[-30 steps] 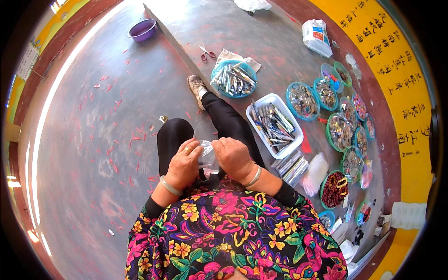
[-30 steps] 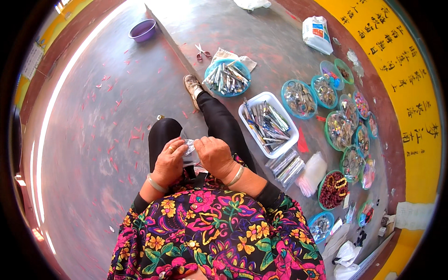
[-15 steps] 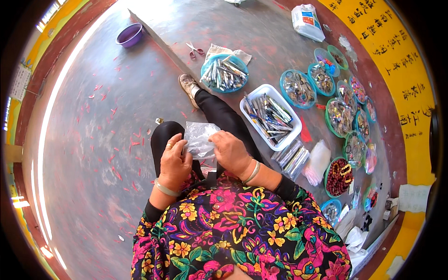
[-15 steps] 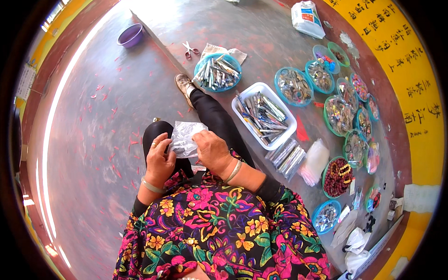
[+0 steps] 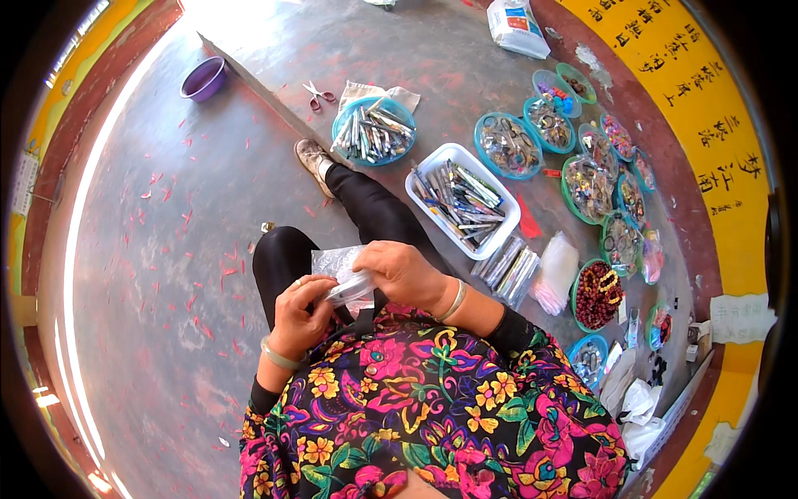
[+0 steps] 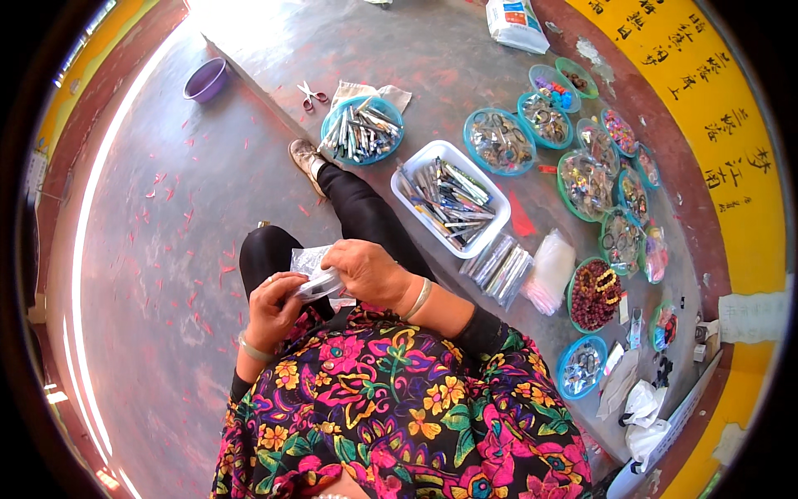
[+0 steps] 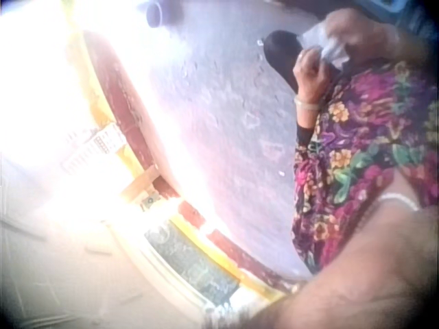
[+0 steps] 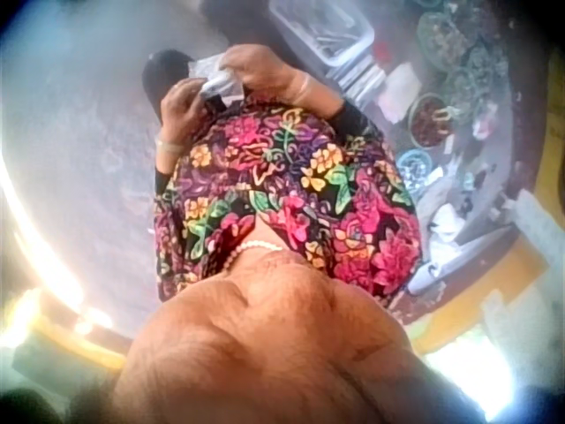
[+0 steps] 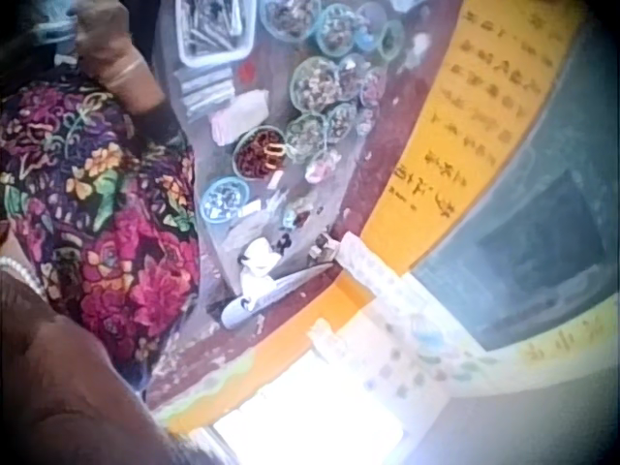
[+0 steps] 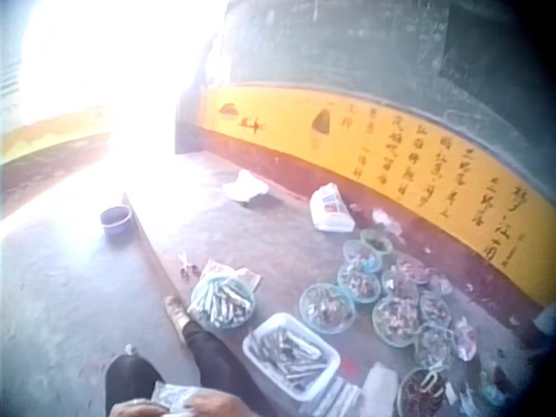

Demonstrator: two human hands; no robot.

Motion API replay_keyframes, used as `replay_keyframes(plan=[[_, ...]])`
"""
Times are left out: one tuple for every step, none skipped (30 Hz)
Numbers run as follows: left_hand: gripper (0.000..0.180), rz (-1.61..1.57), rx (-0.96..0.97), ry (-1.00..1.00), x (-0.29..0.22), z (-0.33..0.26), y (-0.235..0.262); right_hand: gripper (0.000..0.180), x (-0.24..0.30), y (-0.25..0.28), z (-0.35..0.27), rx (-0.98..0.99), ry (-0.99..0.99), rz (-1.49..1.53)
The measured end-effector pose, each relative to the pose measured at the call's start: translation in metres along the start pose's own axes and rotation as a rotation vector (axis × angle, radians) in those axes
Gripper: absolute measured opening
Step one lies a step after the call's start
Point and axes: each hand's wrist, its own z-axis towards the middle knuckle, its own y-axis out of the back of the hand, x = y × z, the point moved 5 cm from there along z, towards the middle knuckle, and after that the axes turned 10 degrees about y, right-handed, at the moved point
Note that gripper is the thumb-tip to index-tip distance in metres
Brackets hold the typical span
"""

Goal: The person sits on the floor and sorts small craft items from a plastic container into a ziplock bag. They use a thin tool to pick up and transfer the items, then seal the bag and place it on the floor among other supplies.

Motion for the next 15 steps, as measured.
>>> replay_keyframes(plan=[[0.021, 0.002, -0.011, -0.003, 0.000, 0.001, 0.000, 0.015, 0.001, 0.005, 0.000, -0.032, 0.005, 0.007], [0.021, 0.003, -0.021, -0.005, -0.001, 0.004, -0.001, 0.015, 0.000, 0.007, -0.001, -0.027, -0.012, 0.012], [0.021, 0.005, -0.034, -0.005, -0.002, 0.004, -0.001, 0.015, 0.000, 0.010, -0.003, -0.020, -0.027, 0.020], [0.021, -0.020, -0.029, 0.016, 0.000, 0.004, -0.004, 0.015, -0.001, 0.013, -0.005, -0.013, -0.042, 0.027], [0.021, -0.044, -0.025, 0.037, 0.002, 0.005, -0.007, 0.015, -0.003, 0.015, -0.007, -0.001, -0.075, 0.072], [0.021, -0.070, -0.022, 0.059, 0.006, 0.004, -0.009, 0.016, -0.006, 0.016, -0.010, 0.011, -0.109, 0.118], [0.021, -0.074, -0.047, 0.073, 0.010, 0.004, -0.010, 0.016, -0.009, 0.017, -0.013, 0.025, -0.142, 0.163], [0.022, -0.078, -0.074, 0.088, 0.016, 0.004, -0.011, 0.019, -0.016, 0.019, -0.019, 0.024, -0.131, 0.246], [0.022, -0.081, -0.104, 0.101, 0.021, 0.004, -0.012, 0.018, -0.024, 0.024, -0.023, -0.011, -0.148, 0.309], [0.022, -0.124, -0.121, 0.152, 0.024, 0.003, -0.010, 0.018, -0.038, 0.030, -0.031, -0.065, -0.281, 0.330], [0.021, -0.142, -0.142, 0.170, 0.026, 0.003, -0.009, 0.017, -0.054, 0.035, -0.041, -0.117, -0.414, 0.351], [0.020, -0.163, -0.164, 0.181, 0.030, 0.005, -0.008, 0.018, -0.076, 0.042, -0.053, -0.161, -0.464, 0.244], [0.019, -0.184, -0.183, 0.192, 0.034, 0.006, -0.007, 0.018, -0.102, 0.049, -0.066, -0.206, -0.515, 0.136], [0.017, -0.155, -0.186, 0.177, 0.035, 0.009, -0.005, 0.021, -0.132, 0.051, -0.082, -0.266, -0.629, 0.168], [0.018, -0.153, -0.210, 0.147, 0.036, 0.014, -0.004, 0.024, -0.164, 0.055, -0.097, -0.331, -0.744, 0.191]])
